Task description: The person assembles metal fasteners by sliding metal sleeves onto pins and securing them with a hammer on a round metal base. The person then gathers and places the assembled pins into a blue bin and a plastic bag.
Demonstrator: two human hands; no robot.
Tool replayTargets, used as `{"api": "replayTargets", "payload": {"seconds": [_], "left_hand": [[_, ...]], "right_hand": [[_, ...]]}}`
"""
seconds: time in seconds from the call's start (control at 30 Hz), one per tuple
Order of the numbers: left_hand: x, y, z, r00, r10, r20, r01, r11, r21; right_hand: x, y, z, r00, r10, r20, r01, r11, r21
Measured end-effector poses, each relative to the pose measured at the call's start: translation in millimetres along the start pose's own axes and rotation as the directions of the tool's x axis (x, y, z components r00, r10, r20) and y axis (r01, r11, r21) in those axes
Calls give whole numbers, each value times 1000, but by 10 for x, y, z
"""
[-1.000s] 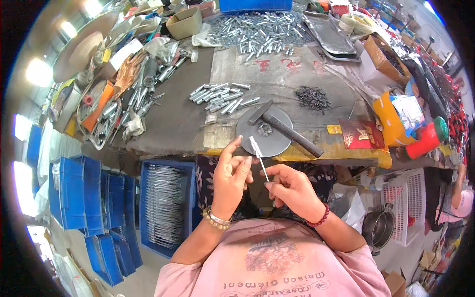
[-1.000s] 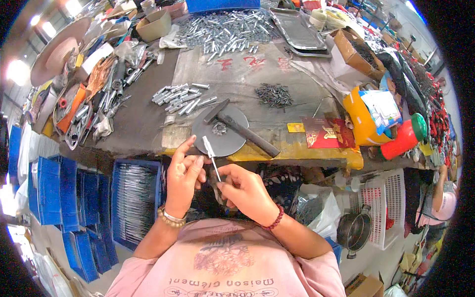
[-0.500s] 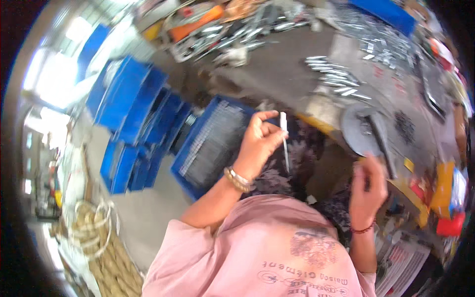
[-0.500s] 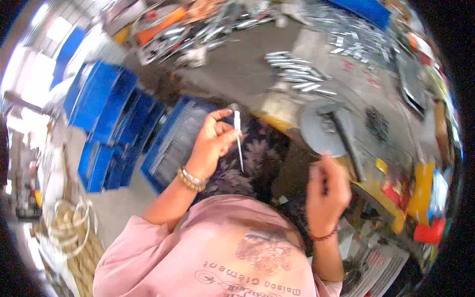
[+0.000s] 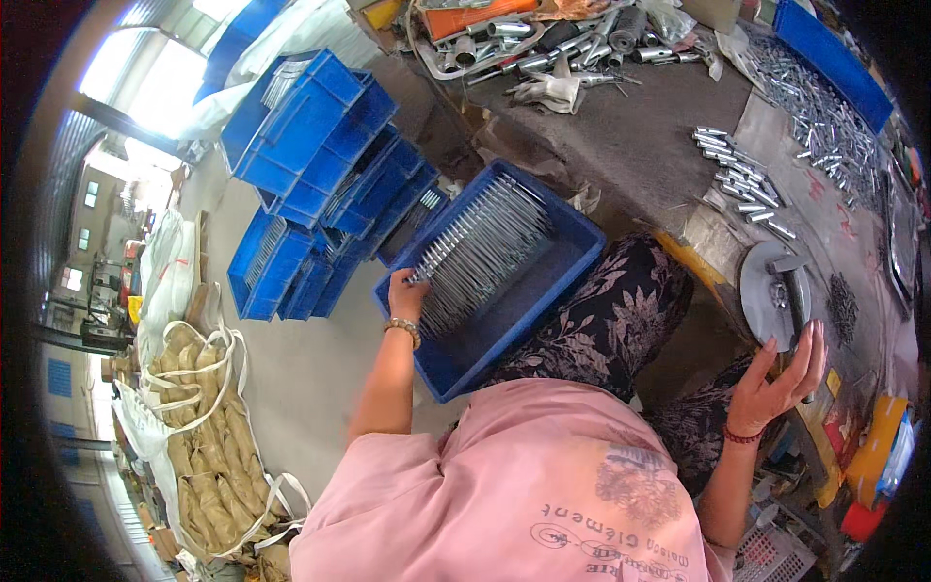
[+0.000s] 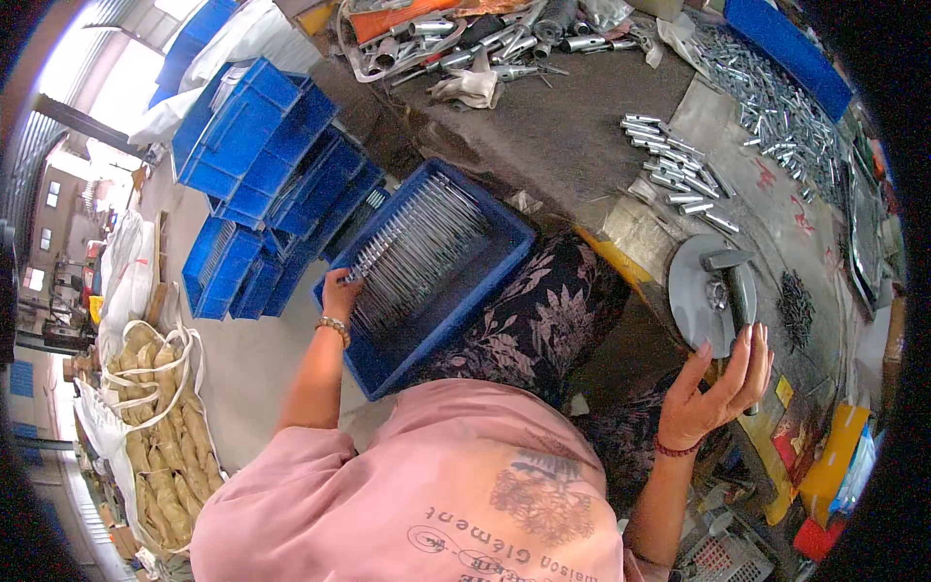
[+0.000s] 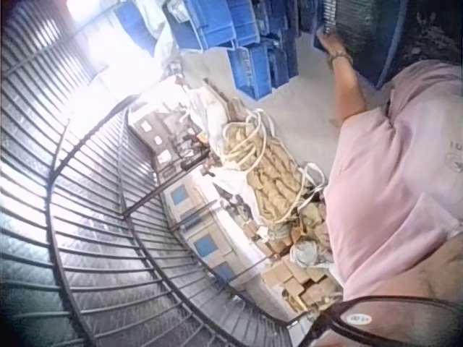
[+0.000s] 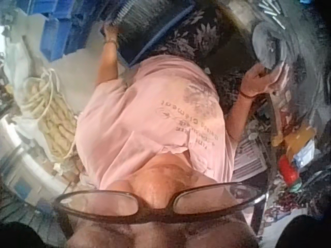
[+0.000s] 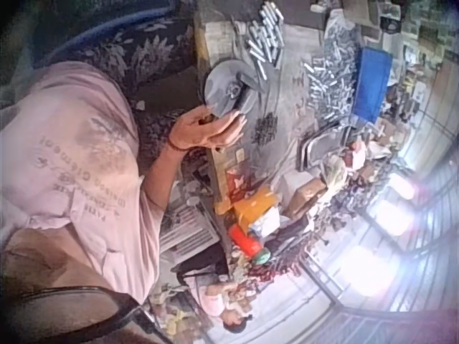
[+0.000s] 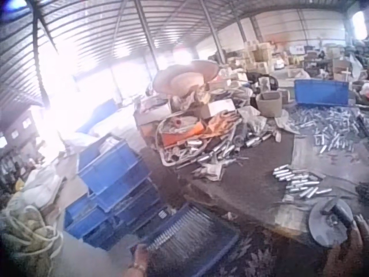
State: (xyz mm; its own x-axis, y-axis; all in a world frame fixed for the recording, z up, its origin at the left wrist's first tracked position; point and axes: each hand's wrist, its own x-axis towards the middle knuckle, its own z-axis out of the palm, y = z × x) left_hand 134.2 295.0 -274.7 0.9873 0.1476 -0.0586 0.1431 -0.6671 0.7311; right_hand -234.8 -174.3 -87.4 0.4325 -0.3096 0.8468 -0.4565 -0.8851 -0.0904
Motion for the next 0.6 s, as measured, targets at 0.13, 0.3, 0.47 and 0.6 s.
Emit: {"api": "replayTargets", "payload": {"seconds": [0.13, 0.3, 0.47, 0.6], "left_hand": [[24, 441, 225, 995, 94, 16, -95, 988, 121], [55, 139, 23, 954, 300, -15, -282, 910, 305], [26, 750, -19, 949, 315, -30, -309, 943, 128], [-491, 2539, 361, 788, 615, -33, -594, 744, -307]], "right_hand": [[-11, 85, -106, 1000, 10, 14, -10, 998, -67], [7, -83, -25, 996, 56, 64, -53, 998, -39], [81, -187, -34, 996, 83, 44, -84, 996, 22], [111, -142, -162, 991, 117, 63, -118, 993, 18]]}}
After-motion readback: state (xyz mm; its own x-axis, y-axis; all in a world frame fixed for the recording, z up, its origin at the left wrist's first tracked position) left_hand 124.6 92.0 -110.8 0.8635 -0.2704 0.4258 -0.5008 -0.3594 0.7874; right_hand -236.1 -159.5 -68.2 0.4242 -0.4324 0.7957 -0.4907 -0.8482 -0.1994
